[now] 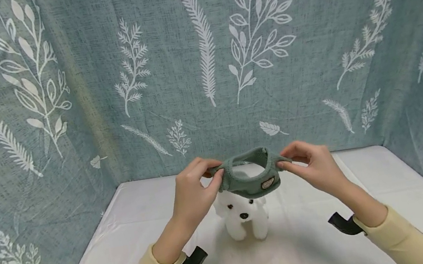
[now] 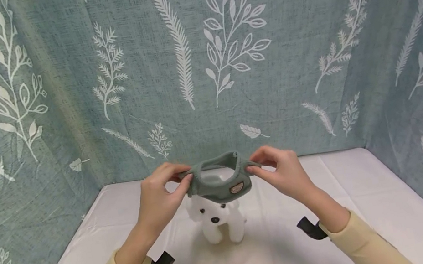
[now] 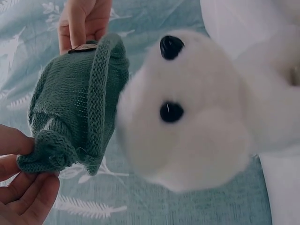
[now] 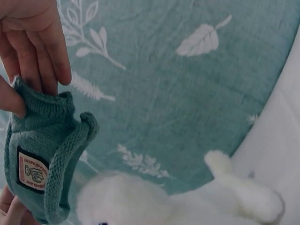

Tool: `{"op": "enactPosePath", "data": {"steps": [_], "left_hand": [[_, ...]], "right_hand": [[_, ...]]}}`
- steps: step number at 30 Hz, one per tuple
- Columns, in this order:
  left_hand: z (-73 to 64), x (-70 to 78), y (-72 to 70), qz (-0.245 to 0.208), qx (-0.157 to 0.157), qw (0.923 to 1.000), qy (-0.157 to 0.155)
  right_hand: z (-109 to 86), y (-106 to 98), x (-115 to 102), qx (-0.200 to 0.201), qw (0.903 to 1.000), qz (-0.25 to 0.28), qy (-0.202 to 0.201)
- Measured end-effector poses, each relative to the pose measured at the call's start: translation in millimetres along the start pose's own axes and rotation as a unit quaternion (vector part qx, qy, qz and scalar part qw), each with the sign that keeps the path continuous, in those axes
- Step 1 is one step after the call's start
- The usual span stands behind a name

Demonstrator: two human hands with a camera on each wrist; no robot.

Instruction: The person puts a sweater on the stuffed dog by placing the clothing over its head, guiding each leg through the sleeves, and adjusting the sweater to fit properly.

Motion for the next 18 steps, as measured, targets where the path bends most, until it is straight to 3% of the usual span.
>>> {"op": "enactPosePath", "data": {"steps": [10, 18], "left_hand": [[-7.6, -21.9, -10.6, 0.018, 0.021, 0.9991, -0.032], [-16.9, -40.7, -7.4, 0.031, 0.006, 0.9962, -0.081]], "right_hand": [[7.3, 30, -1, -0.012, 0.9995, 0.028, 0.004], [8.9, 45, 3, -0.032, 0.9990, 0.024, 0.021]]}}
Point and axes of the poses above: each hand's wrist, its own z-axis towards the middle knuckle, its own y-axis out of the palm, x = y × z, the point moved 6 cm from there along z, towards the middle knuckle, and after that the axes turned 4 degrees about -y, right-handed, at the moved point
